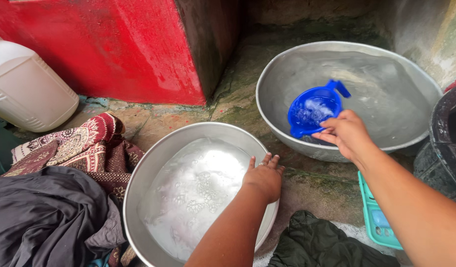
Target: The person washes clothes by hand by rinsing a bucket, scrubbing clothes in washbasins, and pouring water into a metal basin with a plastic mug.
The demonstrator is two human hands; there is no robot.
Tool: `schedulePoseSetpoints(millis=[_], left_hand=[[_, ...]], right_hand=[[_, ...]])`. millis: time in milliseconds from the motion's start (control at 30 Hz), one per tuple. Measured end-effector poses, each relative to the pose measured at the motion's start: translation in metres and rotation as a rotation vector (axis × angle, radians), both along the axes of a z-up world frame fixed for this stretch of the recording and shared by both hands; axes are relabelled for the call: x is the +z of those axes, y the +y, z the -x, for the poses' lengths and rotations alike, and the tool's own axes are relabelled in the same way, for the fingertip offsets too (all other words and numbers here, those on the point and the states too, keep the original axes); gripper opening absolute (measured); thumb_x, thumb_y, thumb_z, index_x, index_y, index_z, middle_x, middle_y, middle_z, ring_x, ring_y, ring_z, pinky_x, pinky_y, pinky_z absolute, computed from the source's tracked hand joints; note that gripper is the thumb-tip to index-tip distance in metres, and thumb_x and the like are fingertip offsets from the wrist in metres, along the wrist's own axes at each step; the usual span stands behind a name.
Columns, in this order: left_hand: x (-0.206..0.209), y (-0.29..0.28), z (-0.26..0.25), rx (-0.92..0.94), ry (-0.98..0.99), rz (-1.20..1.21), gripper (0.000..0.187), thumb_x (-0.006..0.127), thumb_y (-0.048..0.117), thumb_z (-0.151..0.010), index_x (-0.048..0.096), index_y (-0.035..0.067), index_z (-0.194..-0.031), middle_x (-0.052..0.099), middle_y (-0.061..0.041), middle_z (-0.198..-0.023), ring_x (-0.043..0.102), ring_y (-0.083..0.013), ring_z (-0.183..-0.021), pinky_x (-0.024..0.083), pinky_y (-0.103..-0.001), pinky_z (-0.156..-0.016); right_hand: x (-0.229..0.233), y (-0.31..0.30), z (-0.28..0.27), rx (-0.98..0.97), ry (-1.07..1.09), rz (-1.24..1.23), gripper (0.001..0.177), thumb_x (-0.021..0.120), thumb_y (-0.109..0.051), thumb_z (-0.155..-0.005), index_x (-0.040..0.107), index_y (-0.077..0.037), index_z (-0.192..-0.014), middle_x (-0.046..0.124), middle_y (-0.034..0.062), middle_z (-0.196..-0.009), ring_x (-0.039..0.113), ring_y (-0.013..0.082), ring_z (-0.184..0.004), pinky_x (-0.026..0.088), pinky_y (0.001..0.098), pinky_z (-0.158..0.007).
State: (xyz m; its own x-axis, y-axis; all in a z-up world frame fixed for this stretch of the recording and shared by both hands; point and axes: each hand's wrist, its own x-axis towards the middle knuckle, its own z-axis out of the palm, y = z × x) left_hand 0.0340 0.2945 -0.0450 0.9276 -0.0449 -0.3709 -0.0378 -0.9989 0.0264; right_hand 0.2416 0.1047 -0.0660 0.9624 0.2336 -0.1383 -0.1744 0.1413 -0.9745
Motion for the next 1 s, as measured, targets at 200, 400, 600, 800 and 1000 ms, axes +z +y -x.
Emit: schedulePoseSetpoints(millis=[200, 400, 600, 800, 1000], left_hand=[[0.01, -0.006, 0.019, 0.093, -0.061, 0.132, 0.053, 0.043, 0.02, -0.099, 0.042, 0.019, -0.152, 0.006, -0.002, -0.173, 0.011, -0.0223, -0.159, 0.008, -0.052, -0.127], [0.026, -0.026, 0.048, 0.296, -0.071, 0.296, 0.044, 0.058, 0.022, -0.094, 0.051, 0.021, -0.137, 0.005, 0.005, -0.172, 0.02, -0.0257, -0.154, 0.014, -0.051, -0.125], [0.003, -0.018, 0.085, 0.276, -0.18, 0.525, 0.035, 0.064, 0.001, -0.081, 0.053, 0.013, -0.112, 0.018, 0.006, -0.173, 0.061, -0.0343, -0.122, 0.051, -0.048, -0.096], [-0.004, 0.001, 0.132, 0.14, -0.201, 0.695, 0.023, 0.062, -0.001, -0.076, 0.051, 0.012, -0.091, 0.03, 0.007, -0.17, 0.065, -0.033, -0.115, 0.052, -0.044, -0.088], [0.003, 0.002, 0.136, 0.171, -0.091, 0.739, 0.028, 0.06, -0.005, -0.073, 0.052, 0.013, -0.093, 0.027, 0.013, -0.171, 0.063, -0.0304, -0.116, 0.052, -0.042, -0.087]], right_hand=[[0.017, -0.018, 0.003, -0.067, 0.024, -0.384, 0.024, 0.059, 0.01, -0.089, 0.043, -0.007, -0.091, 0.052, 0.0108, -0.081, 0.059, 0.0206, -0.07, 0.058, 0.0636, -0.085], [0.073, 0.005, 0.054, 0.114, -0.104, -0.405, 0.024, 0.061, 0.009, -0.089, 0.045, -0.009, -0.091, 0.059, 0.0117, -0.085, 0.064, 0.0213, -0.076, 0.061, 0.0629, -0.084], [0.104, 0.043, 0.115, 0.29, -0.225, -0.198, 0.027, 0.063, 0.01, -0.085, 0.046, -0.01, -0.089, 0.061, 0.0069, -0.089, 0.07, 0.0224, -0.082, 0.064, 0.0529, -0.078], [0.112, 0.065, 0.145, 0.407, -0.34, -0.097, 0.028, 0.068, 0.006, -0.086, 0.045, -0.009, -0.089, 0.058, 0.0046, -0.089, 0.069, 0.0179, -0.083, 0.067, 0.0433, -0.077], [0.12, 0.071, 0.171, 0.358, -0.844, 0.275, 0.028, 0.076, 0.001, -0.081, 0.049, -0.004, -0.087, 0.05, 0.0047, -0.085, 0.055, 0.0157, -0.075, 0.057, 0.0366, -0.068]])
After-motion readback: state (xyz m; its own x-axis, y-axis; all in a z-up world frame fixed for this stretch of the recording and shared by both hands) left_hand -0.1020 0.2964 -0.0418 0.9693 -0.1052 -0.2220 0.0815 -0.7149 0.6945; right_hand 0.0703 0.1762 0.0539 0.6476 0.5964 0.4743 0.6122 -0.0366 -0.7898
